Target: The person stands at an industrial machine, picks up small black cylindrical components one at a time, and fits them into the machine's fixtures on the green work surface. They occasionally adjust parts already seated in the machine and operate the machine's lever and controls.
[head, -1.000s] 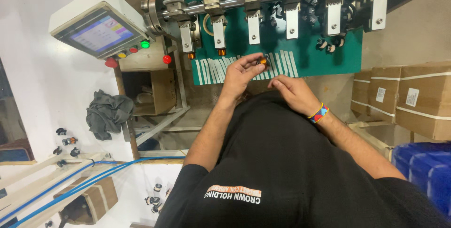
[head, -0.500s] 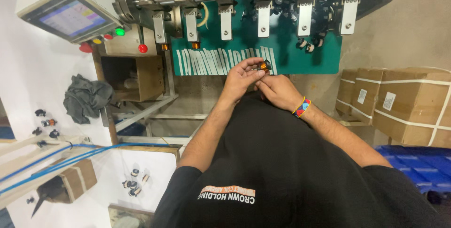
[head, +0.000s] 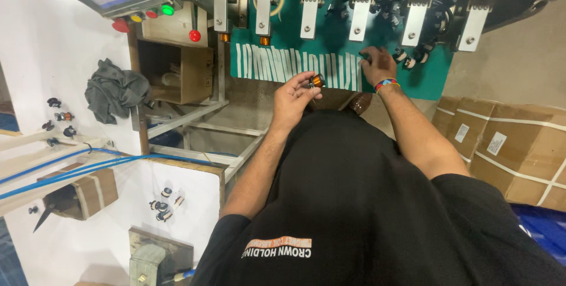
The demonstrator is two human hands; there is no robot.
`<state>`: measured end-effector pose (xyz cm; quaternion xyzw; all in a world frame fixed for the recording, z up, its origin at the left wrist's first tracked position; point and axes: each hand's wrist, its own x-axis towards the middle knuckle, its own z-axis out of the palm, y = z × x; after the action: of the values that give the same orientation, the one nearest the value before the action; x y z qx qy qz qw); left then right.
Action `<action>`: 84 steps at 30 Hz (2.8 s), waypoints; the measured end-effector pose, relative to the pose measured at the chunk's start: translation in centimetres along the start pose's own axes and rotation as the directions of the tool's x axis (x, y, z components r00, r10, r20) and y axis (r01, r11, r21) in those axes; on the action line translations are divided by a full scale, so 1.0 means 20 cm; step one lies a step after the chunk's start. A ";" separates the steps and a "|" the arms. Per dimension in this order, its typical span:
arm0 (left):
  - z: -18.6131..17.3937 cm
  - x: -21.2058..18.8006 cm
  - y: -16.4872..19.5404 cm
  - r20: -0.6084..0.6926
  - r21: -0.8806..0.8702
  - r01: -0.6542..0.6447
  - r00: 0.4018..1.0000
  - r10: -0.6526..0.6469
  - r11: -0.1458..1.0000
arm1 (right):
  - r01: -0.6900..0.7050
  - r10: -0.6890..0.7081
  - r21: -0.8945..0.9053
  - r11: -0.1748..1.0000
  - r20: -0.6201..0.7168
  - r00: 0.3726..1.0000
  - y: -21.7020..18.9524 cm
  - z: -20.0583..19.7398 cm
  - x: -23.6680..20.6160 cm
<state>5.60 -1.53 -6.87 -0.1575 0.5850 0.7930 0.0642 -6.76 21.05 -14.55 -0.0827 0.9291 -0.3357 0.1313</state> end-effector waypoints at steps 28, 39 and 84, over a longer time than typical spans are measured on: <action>-0.17 0.17 0.32 0.603 0.489 -0.614 0.751 0.268 0.620 | 0.159 -0.124 0.304 0.939 -0.133 0.983 -0.72 -0.16 -0.54; -0.08 0.16 0.26 0.474 -0.136 0.337 0.848 -0.237 0.932 | 0.229 -0.186 0.288 0.930 -0.170 0.968 -0.57 -0.28 -0.55; -0.21 0.26 0.31 -0.289 0.623 -0.158 0.864 0.412 0.767 | 0.080 -0.037 -0.320 0.944 0.138 0.990 0.04 -0.06 -0.27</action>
<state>-0.40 -7.75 -4.13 -0.1999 0.8151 0.5256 -0.1391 -2.01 23.81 -13.17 -0.1523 0.9583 -0.1757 0.1661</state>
